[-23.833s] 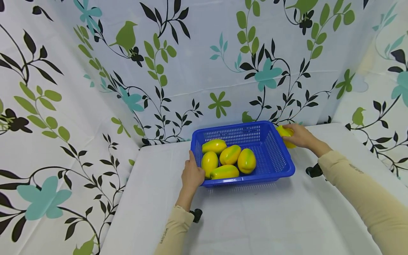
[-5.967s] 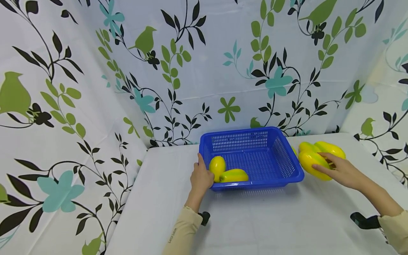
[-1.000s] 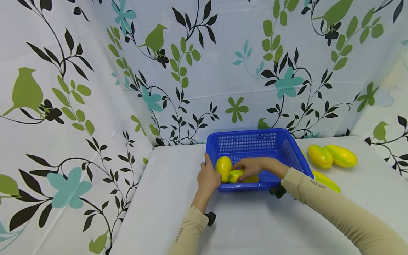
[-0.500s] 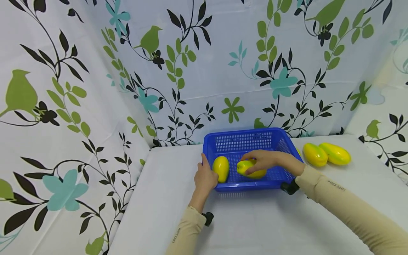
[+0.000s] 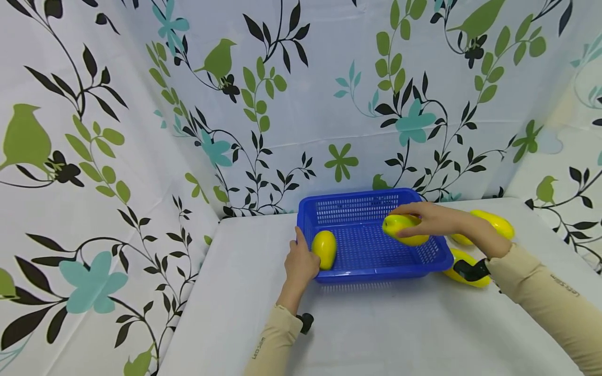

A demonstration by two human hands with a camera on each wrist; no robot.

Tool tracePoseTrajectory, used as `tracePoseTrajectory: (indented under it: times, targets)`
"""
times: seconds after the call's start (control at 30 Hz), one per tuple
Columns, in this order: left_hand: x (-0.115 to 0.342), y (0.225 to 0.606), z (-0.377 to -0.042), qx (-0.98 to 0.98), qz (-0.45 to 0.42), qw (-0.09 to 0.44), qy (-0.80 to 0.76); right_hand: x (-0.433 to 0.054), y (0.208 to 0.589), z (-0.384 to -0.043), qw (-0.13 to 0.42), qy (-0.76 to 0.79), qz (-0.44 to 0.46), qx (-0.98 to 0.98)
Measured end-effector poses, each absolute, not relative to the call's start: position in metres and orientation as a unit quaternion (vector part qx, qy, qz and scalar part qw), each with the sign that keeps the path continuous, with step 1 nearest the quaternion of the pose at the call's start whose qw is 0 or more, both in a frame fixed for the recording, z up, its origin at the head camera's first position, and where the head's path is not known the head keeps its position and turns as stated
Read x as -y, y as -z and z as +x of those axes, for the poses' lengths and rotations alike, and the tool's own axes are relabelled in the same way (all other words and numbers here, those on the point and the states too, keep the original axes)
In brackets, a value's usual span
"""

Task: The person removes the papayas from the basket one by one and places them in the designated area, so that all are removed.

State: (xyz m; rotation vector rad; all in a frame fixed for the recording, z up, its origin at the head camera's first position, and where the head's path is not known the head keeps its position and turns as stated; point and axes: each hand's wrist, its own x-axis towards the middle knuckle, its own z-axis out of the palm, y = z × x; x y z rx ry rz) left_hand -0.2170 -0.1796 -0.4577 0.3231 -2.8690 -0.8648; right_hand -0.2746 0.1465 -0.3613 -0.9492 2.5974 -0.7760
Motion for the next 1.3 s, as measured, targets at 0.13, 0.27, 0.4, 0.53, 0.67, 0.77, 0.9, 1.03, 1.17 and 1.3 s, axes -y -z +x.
tracePoseTrajectory:
  times: [0.13, 0.27, 0.4, 0.53, 0.67, 0.77, 0.9, 1.03, 1.17, 1.3]
  targets:
    - [0.179, 0.456, -0.216, 0.949, 0.109, 0.063, 0.288, -0.173, 0.360, -0.271, 0.111, 0.259, -0.304, -0.910]
    - [0.179, 0.454, -0.215, 0.948, 0.111, 0.060, 0.292, -0.196, 0.358, -0.270, 0.094, 0.245, -0.284, -0.922]
    - [0.177, 0.454, -0.215, 0.948, 0.113, 0.059, 0.293, -0.215, 0.358, -0.268, 0.083, 0.232, -0.262, -0.933]
    - [0.176, 0.454, -0.216, 0.949, 0.111, 0.059, 0.290, -0.238, 0.362, -0.265, 0.074, 0.221, -0.237, -0.943]
    - [0.176, 0.455, -0.217, 0.949, 0.110, 0.059, 0.289, -0.265, 0.375, -0.262, 0.069, 0.194, -0.210, -0.956]
    - [0.176, 0.455, -0.217, 0.949, 0.113, 0.057, 0.289, -0.282, 0.389, -0.261, 0.087, 0.169, -0.188, -0.964]
    - [0.178, 0.453, -0.217, 0.949, 0.118, 0.055, 0.288, -0.297, 0.406, -0.260, 0.130, 0.156, -0.170, -0.964]
    - [0.178, 0.453, -0.217, 0.949, 0.120, 0.054, 0.288, -0.304, 0.419, -0.262, 0.167, 0.155, -0.160, -0.960]
    - [0.177, 0.454, -0.217, 0.948, 0.117, 0.058, 0.291, -0.307, 0.428, -0.264, 0.192, 0.160, -0.147, -0.957]
    - [0.177, 0.455, -0.217, 0.948, 0.114, 0.060, 0.292, -0.307, 0.436, -0.266, 0.205, 0.173, -0.148, -0.952]
